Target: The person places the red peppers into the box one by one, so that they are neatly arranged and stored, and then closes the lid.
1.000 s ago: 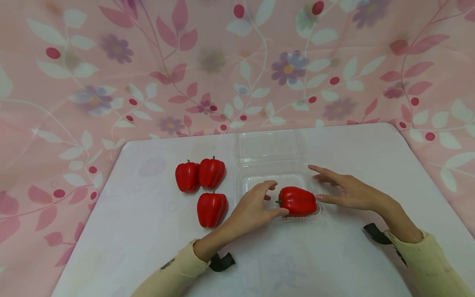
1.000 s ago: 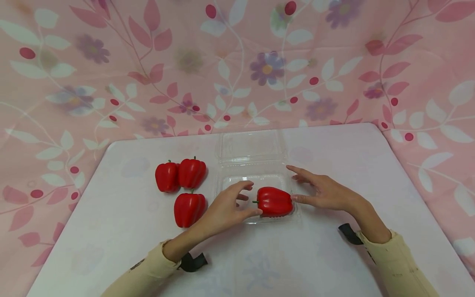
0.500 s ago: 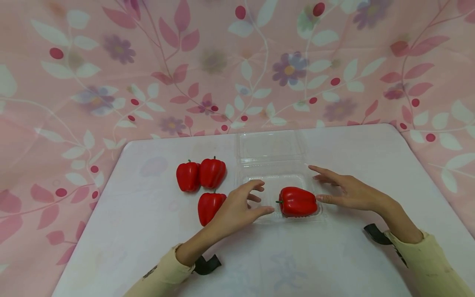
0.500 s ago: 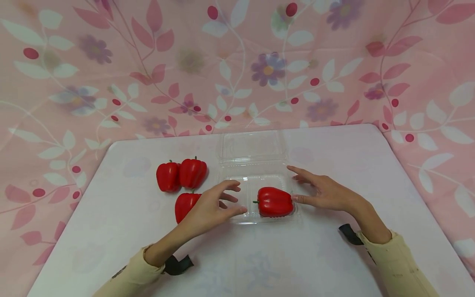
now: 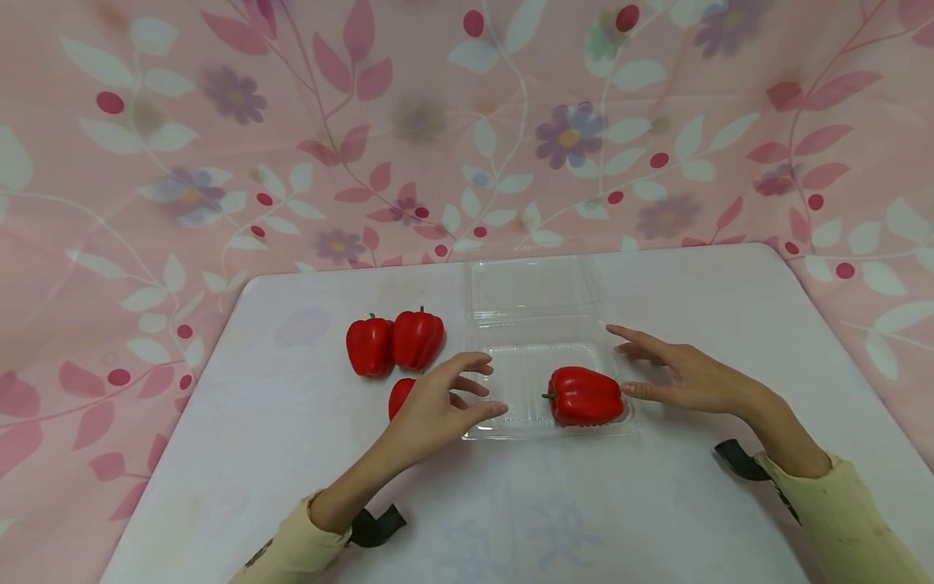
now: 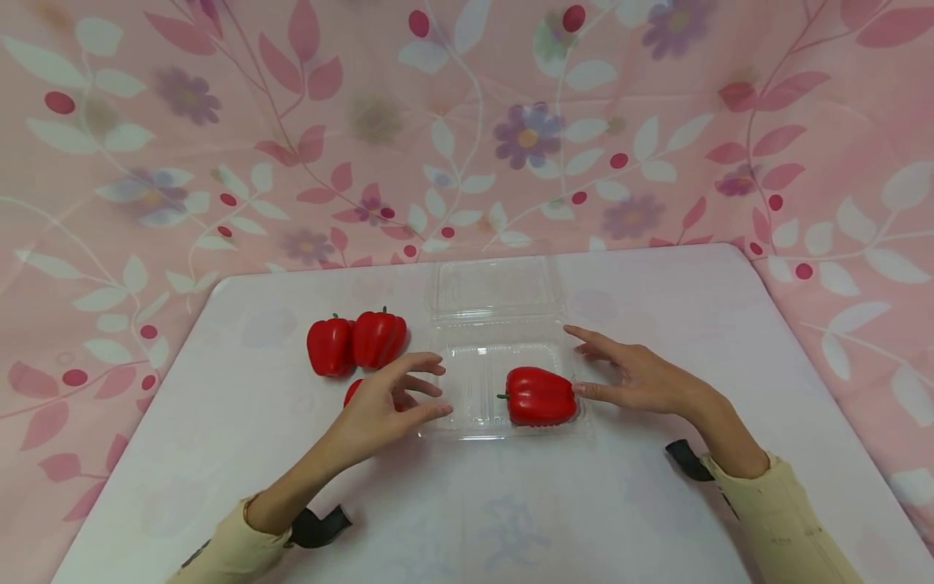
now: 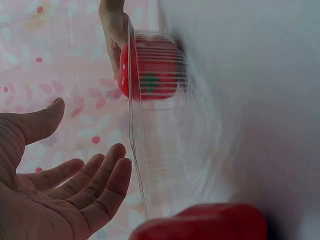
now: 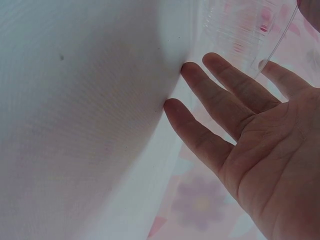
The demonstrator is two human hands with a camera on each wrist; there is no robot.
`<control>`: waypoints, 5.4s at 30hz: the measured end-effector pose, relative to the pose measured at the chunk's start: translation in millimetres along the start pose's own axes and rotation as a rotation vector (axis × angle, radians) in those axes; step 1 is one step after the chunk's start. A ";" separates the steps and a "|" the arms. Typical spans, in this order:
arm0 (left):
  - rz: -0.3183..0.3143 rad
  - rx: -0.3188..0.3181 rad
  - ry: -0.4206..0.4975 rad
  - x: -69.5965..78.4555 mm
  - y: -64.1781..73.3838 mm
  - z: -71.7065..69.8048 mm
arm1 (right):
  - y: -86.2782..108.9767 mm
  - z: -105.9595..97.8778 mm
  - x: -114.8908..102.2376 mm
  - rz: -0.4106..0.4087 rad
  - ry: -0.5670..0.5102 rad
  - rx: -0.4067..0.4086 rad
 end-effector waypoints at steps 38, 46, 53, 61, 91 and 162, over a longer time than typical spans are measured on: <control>-0.076 0.118 -0.100 -45.5 39.0 -75.9 | 0.7 0.9 -0.2 -0.004 0.004 -0.004; -0.133 0.122 -0.128 -56.4 42.0 -82.1 | 1.0 0.0 -0.5 0.001 0.000 -0.003; -0.147 0.122 -0.132 -64.7 43.6 -86.3 | 1.2 1.1 -1.5 0.002 -0.006 -0.006; -0.191 0.081 -0.112 -76.3 45.5 -86.2 | 1.1 1.2 -0.8 0.006 -0.008 -0.006; -0.112 -0.022 -0.164 -87.1 43.6 -78.2 | 1.8 -0.1 2.5 0.000 0.007 0.010; -0.052 -0.044 -0.173 -86.7 39.3 -63.2 | 1.4 1.3 0.8 0.015 0.005 0.005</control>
Point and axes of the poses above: each hand's wrist, its own y-axis away from the middle knuckle, its own z-axis out of the palm, x = y × z, the point moved 10 cm from there along -y, towards the middle knuckle, and after that the axes turned 8 degrees about -y, right-handed, at the moved point
